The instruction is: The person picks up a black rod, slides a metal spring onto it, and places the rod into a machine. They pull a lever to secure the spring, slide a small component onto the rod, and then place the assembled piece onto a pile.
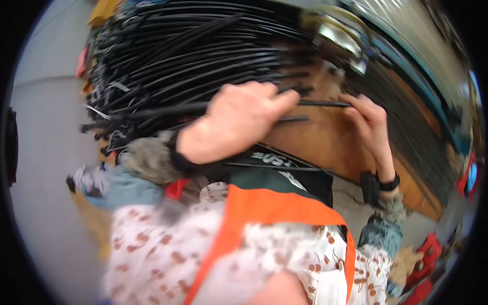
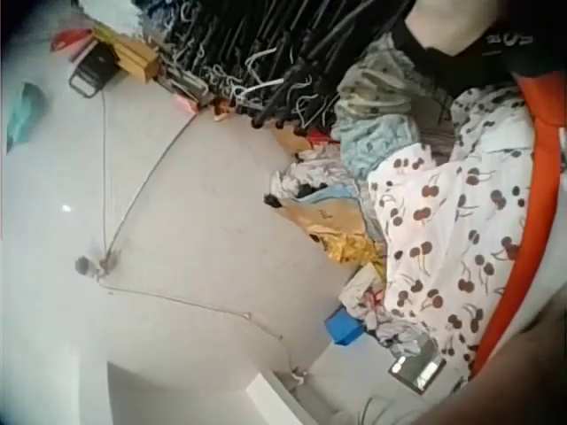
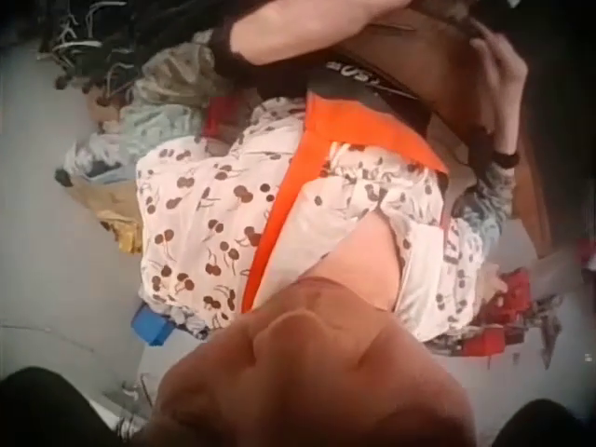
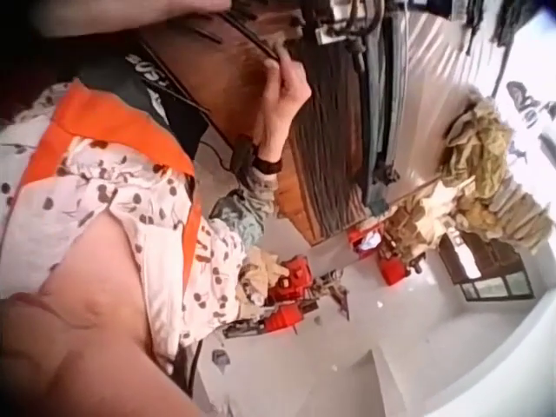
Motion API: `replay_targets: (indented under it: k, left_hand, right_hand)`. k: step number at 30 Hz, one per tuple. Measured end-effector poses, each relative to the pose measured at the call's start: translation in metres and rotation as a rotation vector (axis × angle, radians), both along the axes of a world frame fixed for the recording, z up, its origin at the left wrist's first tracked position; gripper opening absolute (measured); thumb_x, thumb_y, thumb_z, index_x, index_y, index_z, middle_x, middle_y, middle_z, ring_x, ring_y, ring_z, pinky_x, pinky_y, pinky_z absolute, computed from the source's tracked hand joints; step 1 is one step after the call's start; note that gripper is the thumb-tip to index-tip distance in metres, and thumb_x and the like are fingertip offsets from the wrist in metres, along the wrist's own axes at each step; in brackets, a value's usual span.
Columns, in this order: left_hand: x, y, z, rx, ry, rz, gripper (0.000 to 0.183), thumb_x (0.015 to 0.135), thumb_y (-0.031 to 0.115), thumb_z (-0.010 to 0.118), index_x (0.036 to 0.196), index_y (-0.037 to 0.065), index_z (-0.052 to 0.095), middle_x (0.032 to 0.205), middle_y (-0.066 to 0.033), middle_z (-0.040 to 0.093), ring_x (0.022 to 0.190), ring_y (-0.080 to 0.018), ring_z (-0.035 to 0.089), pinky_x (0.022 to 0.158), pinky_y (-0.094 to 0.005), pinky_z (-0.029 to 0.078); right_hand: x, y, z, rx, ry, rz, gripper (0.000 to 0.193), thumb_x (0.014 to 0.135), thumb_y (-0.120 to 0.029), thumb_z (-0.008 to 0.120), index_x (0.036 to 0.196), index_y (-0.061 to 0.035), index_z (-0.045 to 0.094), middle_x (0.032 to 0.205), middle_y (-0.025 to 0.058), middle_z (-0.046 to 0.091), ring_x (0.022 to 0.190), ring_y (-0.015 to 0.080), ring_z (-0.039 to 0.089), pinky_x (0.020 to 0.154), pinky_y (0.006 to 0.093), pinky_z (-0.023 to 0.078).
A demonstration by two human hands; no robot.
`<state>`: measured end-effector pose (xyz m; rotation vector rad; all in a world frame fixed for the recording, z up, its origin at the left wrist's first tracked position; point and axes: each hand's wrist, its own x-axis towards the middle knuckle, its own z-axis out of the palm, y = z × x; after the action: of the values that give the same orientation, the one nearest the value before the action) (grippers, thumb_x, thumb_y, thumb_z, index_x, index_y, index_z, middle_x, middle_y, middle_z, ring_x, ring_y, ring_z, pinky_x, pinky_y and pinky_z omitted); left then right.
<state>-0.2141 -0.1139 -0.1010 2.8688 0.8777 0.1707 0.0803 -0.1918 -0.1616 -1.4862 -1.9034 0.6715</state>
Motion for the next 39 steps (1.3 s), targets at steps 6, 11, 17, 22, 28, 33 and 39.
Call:
replay_targets:
  k: [6,11,17,22,28,33,39]
  left_hand:
    - [0.033,0.049,0.049,-0.342,0.217,-0.2,0.023,0.095,0.031,0.064,0.108,0.014,0.072,0.085,-0.0143,0.072,0.078,-0.0365,0.069,0.068,-0.0464,0.056]
    - [0.07,0.068,0.041,-0.676,0.14,-0.195,0.027,0.095,0.025,0.064,0.116,0.011,0.071,0.093,-0.0204,0.071,0.089,-0.0393,0.068,0.075,-0.0438,0.054]
    - [0.113,0.039,0.065,-0.053,0.101,-0.498,0.02,0.086,0.004,0.065,0.106,0.003,0.064,0.103,-0.0122,0.065,0.092,-0.0319,0.063,0.074,-0.0425,0.052]
    - [0.139,0.076,0.121,0.283,-0.058,-0.523,0.033,0.088,-0.005,0.06,0.121,-0.003,0.061,0.088,-0.0166,0.057,0.078,-0.037,0.059,0.066,-0.0452,0.046]
    - [0.202,0.097,0.093,0.277,-0.1,-0.685,0.04,0.089,0.0,0.063,0.128,-0.001,0.059,0.082,-0.0141,0.053,0.075,-0.0332,0.058,0.065,-0.0437,0.045]
    - [0.204,0.101,0.083,0.313,-0.022,-0.659,0.039,0.088,0.007,0.067,0.128,0.009,0.065,0.077,-0.0099,0.052,0.072,-0.0288,0.057,0.064,-0.0414,0.045]
    - [0.181,0.123,0.092,0.472,-0.053,-0.55,0.046,0.086,0.005,0.066,0.131,0.016,0.066,0.074,-0.0079,0.048,0.069,-0.027,0.054,0.061,-0.0411,0.043]
  right_hand:
    - [0.007,-0.026,-0.014,0.257,-0.131,0.131,0.052,0.077,0.007,0.065,0.129,0.0035,0.063,0.073,0.0122,0.049,0.065,0.0281,0.051,0.061,0.039,0.043]
    - [0.025,-0.023,0.0,0.467,-0.248,0.031,0.057,0.072,0.004,0.065,0.129,-0.0001,0.064,0.081,0.0081,0.062,0.068,0.0267,0.056,0.057,0.0359,0.047]
    - [0.034,-0.019,-0.006,0.683,-0.27,-0.141,0.058,0.08,-0.019,0.076,0.135,-0.0062,0.061,0.097,0.0069,0.068,0.076,0.0232,0.064,0.063,0.0376,0.057]
    - [0.148,-0.073,-0.02,0.264,-0.366,-0.892,0.066,0.079,-0.036,0.08,0.137,-0.0114,0.058,0.092,0.0133,0.071,0.078,0.0302,0.071,0.065,0.0404,0.057]
    - [0.18,-0.072,-0.008,0.483,-0.266,-0.766,0.049,0.087,-0.036,0.077,0.128,-0.0122,0.065,0.089,0.0104,0.074,0.074,0.0215,0.073,0.065,0.0349,0.059]
    - [0.132,-0.037,0.02,0.593,-0.407,-0.756,0.047,0.09,-0.031,0.072,0.131,-0.0113,0.062,0.088,0.0132,0.072,0.07,0.0257,0.071,0.061,0.0372,0.056]
    - [0.126,-0.015,0.009,0.573,-0.448,-0.903,0.039,0.09,-0.018,0.071,0.127,-0.0101,0.066,0.063,0.0097,0.061,0.057,0.0263,0.065,0.053,0.0355,0.054]
